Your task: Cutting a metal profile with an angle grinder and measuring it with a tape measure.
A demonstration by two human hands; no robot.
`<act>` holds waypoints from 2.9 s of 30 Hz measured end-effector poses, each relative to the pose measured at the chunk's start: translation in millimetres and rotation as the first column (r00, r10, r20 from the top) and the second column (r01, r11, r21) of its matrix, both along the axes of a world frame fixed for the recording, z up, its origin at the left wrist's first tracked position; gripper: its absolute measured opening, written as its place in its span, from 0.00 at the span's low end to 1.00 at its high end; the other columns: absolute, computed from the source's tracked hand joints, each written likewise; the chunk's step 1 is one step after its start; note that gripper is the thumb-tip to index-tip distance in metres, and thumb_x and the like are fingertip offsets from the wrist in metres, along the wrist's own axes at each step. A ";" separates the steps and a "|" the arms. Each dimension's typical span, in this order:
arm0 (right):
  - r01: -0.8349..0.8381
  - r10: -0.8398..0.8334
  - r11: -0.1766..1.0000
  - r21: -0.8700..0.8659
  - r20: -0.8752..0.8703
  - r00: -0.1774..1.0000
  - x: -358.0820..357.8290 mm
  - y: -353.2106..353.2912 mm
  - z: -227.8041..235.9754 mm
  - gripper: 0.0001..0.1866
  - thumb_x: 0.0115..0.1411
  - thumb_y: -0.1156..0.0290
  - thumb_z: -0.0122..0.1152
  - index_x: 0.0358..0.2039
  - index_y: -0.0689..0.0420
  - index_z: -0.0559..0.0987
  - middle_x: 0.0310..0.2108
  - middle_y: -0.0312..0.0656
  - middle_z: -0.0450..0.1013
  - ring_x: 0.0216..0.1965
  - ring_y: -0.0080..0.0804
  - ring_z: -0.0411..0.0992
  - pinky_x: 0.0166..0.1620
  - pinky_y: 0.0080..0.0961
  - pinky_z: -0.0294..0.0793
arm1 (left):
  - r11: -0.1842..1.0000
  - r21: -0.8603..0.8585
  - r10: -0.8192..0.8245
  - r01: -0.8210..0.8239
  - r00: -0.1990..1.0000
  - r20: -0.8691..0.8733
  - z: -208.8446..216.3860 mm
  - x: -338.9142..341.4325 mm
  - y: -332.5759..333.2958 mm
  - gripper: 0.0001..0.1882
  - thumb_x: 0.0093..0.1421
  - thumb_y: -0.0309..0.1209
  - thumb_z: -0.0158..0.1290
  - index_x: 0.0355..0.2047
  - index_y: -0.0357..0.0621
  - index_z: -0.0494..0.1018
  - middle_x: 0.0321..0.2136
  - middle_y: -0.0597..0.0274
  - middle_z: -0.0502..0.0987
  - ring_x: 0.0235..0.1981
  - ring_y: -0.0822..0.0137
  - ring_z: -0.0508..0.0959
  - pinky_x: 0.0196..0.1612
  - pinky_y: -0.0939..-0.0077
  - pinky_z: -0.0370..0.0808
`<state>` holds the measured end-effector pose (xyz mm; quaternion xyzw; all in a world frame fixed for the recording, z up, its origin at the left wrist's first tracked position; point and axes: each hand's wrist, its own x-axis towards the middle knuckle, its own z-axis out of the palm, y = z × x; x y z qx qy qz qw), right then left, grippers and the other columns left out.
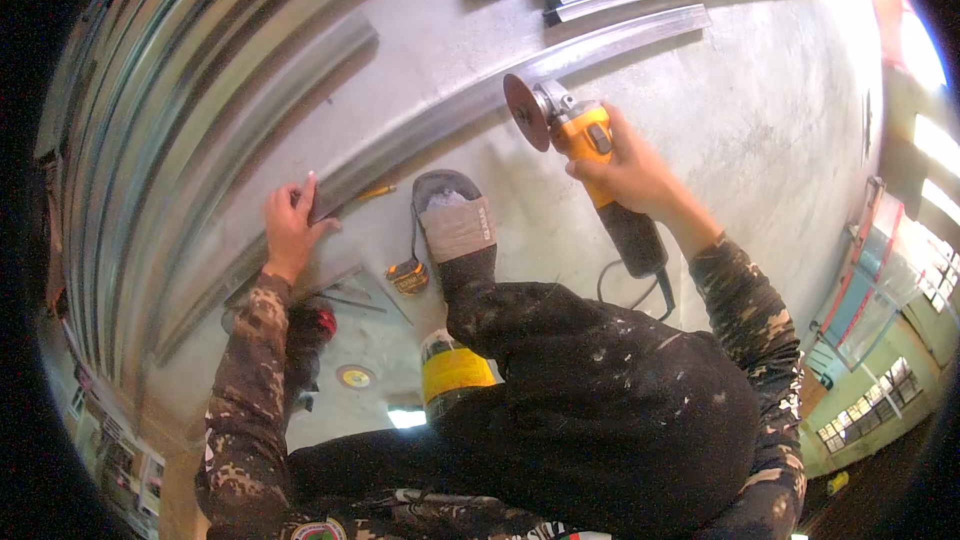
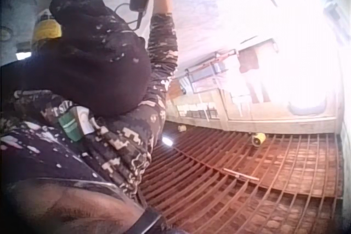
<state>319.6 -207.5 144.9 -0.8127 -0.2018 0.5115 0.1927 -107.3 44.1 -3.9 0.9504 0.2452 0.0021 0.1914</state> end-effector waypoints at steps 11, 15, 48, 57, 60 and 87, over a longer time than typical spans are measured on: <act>-0.096 0.107 0.989 -0.114 0.089 0.990 -6.3 -0.7 -3.9 0.52 0.54 0.56 0.69 0.70 0.65 0.51 0.49 0.61 0.73 0.43 0.47 0.78 0.44 0.36 0.79 | 0.998 0.044 0.051 -0.054 0.996 0.080 -3.9 25.8 -5.2 0.38 0.47 0.60 0.65 0.50 0.48 0.72 0.42 0.55 0.69 0.43 0.52 0.71 0.45 0.57 0.71; -0.133 0.144 0.984 -0.115 0.094 0.985 -6.4 0.7 -8.9 0.52 0.54 0.56 0.69 0.70 0.65 0.51 0.49 0.63 0.73 0.42 0.48 0.78 0.42 0.37 0.79 | 0.996 0.062 0.054 -0.060 0.995 0.084 -5.7 28.1 -7.9 0.38 0.47 0.60 0.65 0.51 0.48 0.71 0.42 0.55 0.69 0.42 0.52 0.72 0.45 0.57 0.72; -0.164 0.179 0.979 -0.120 0.128 0.975 -4.0 14.5 -22.3 0.54 0.52 0.53 0.68 0.71 0.62 0.50 0.54 0.66 0.72 0.54 0.57 0.74 0.56 0.39 0.72 | 0.991 0.108 0.074 -0.078 0.997 0.038 -5.9 29.5 -10.0 0.38 0.49 0.64 0.61 0.49 0.48 0.72 0.42 0.58 0.69 0.42 0.53 0.72 0.44 0.58 0.72; -0.134 0.149 0.984 -0.122 0.126 0.981 -7.6 19.8 -18.4 0.53 0.52 0.53 0.68 0.71 0.61 0.51 0.53 0.63 0.73 0.53 0.54 0.74 0.55 0.39 0.72 | 0.990 0.112 0.074 -0.083 0.994 0.076 -3.4 29.2 -9.9 0.38 0.49 0.63 0.62 0.49 0.48 0.72 0.41 0.58 0.69 0.41 0.54 0.72 0.44 0.58 0.72; -0.196 0.215 0.967 -0.163 0.110 0.971 -4.5 17.4 -16.4 0.54 0.51 0.54 0.68 0.71 0.61 0.50 0.53 0.63 0.72 0.54 0.53 0.74 0.55 0.38 0.71 | 0.990 0.112 0.074 -0.083 0.994 0.082 -3.2 30.7 -9.7 0.38 0.49 0.63 0.62 0.49 0.48 0.73 0.40 0.59 0.70 0.41 0.54 0.71 0.44 0.58 0.72; -0.138 0.143 0.988 -0.068 0.085 0.986 0.6 27.4 -30.0 0.54 0.53 0.53 0.69 0.70 0.65 0.50 0.55 0.64 0.71 0.56 0.54 0.72 0.57 0.39 0.70 | 0.994 0.069 0.075 -0.079 0.995 0.059 -1.8 27.7 -9.7 0.37 0.50 0.61 0.63 0.49 0.45 0.72 0.41 0.54 0.70 0.42 0.50 0.72 0.45 0.55 0.72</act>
